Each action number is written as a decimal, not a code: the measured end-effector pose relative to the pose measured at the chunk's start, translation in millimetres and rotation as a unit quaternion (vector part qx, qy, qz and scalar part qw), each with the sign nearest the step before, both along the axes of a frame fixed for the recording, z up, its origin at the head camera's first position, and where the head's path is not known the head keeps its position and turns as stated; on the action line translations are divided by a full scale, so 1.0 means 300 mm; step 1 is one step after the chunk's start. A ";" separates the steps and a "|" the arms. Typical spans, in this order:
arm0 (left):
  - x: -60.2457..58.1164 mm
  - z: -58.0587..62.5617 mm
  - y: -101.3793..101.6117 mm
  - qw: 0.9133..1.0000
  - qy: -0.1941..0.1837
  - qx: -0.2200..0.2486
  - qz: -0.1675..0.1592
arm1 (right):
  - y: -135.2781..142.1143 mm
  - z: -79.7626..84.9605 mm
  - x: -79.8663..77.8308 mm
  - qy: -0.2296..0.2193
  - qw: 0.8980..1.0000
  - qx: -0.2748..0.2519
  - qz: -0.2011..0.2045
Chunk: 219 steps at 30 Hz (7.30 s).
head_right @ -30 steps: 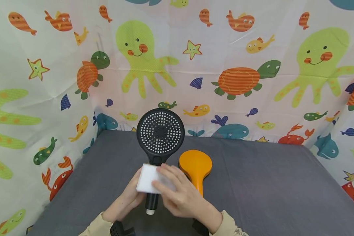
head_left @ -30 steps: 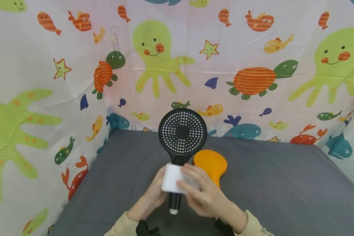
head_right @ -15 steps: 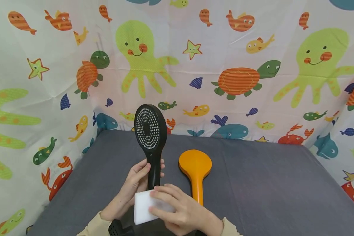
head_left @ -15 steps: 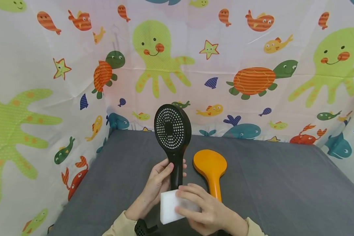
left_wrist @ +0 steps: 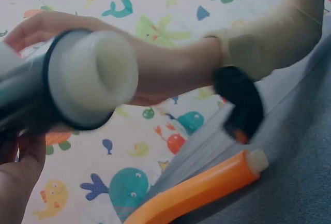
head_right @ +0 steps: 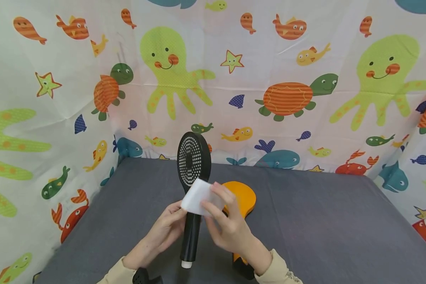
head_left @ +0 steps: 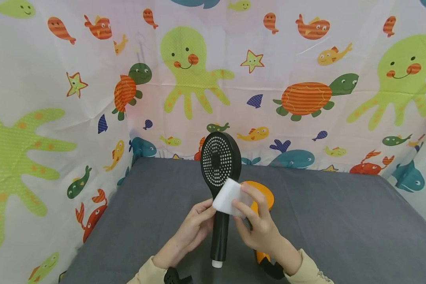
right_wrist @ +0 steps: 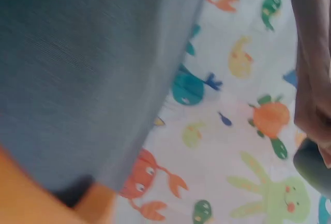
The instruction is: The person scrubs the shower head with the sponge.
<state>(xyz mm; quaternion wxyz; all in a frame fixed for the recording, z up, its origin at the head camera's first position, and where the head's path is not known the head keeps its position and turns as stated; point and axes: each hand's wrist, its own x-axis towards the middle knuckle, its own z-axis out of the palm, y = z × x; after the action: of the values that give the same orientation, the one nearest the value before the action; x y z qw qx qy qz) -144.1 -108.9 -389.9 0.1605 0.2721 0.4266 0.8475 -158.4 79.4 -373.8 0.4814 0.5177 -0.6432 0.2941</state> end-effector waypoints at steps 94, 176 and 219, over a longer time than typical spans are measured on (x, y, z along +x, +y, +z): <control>0.002 0.007 0.001 0.995 0.100 0.025 -0.009 | -0.016 0.016 -0.002 -0.053 0.998 -0.002 -0.023; -0.005 0.005 -0.008 0.998 0.022 0.051 0.027 | -0.003 -0.093 0.089 0.037 0.984 0.166 0.059; -0.001 0.019 0.005 0.994 0.084 0.045 0.060 | -0.055 -0.079 0.136 -0.386 0.915 -0.073 0.093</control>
<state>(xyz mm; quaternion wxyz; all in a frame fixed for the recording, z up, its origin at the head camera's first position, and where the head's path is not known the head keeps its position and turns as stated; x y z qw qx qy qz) -144.4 -107.3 -384.0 0.0602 0.3234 0.4156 0.8479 -117.5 62.9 -397.5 0.2027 0.3847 -0.7049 0.5603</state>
